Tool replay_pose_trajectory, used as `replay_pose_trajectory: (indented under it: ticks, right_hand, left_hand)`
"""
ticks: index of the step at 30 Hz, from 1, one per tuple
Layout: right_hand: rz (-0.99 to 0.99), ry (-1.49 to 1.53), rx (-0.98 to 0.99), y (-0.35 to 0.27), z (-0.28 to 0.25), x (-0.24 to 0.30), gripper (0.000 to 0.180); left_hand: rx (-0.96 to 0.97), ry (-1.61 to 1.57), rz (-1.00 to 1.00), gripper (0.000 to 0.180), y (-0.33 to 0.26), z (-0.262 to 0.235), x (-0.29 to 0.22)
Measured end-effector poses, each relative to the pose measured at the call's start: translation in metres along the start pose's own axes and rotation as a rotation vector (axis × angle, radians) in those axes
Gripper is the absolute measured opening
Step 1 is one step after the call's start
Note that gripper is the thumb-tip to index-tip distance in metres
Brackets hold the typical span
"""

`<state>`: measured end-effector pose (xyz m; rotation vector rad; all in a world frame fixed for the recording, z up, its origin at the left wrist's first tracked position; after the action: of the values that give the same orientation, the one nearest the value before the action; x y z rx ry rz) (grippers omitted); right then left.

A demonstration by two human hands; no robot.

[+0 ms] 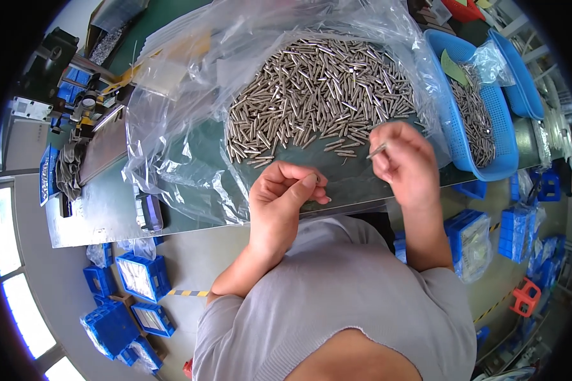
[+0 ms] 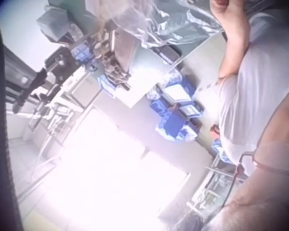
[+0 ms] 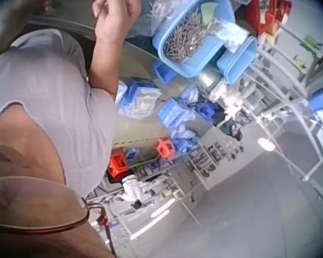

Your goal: Inspecting and assembling small cylindrical metal pins into a specific orientation on a workbench.

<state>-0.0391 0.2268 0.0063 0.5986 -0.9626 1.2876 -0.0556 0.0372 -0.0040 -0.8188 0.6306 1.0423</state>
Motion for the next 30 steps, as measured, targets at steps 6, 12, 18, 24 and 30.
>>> replay_pose_trajectory:
  ticks: [6, 12, 18, 24, 30]
  right_hand:
    - [-0.040, -0.535, -0.081, 0.005, 0.004, 0.011, 0.009]
    - [-0.562, -1.250, 0.082, 0.004, 0.038, 0.004, 0.015]
    - [-0.682, -1.481, 0.193, 0.000, 0.053, 0.000, 0.016]
    - [-0.721, -1.606, 0.236, -0.003, 0.057, -0.001, 0.013]
    - [-0.304, -0.729, 0.125, -0.008, 0.044, 0.010, 0.006]
  left_hand:
    - [-0.035, -0.018, 0.001, 0.005, 0.001, -0.007, -0.002]
    - [-0.039, -0.026, 0.003, 0.005, 0.003, -0.010, -0.002]
    - [-0.025, -0.035, -0.003, 0.005, 0.002, -0.011, -0.003]
    - [-0.009, -0.059, -0.042, 0.005, 0.001, -0.009, -0.001]
    - [0.033, -0.121, -0.102, 0.007, 0.000, -0.005, 0.003]
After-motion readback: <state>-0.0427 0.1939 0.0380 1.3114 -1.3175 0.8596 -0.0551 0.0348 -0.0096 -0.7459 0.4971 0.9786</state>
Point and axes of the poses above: each hand's wrist, its own y-axis towards the middle knuckle, its own z-axis out of the palm, x = y × z, the point moved 6 cm from there along y, towards the middle knuckle, and after that the axes turned 12 degrees about -x, right-handed, at the moved point
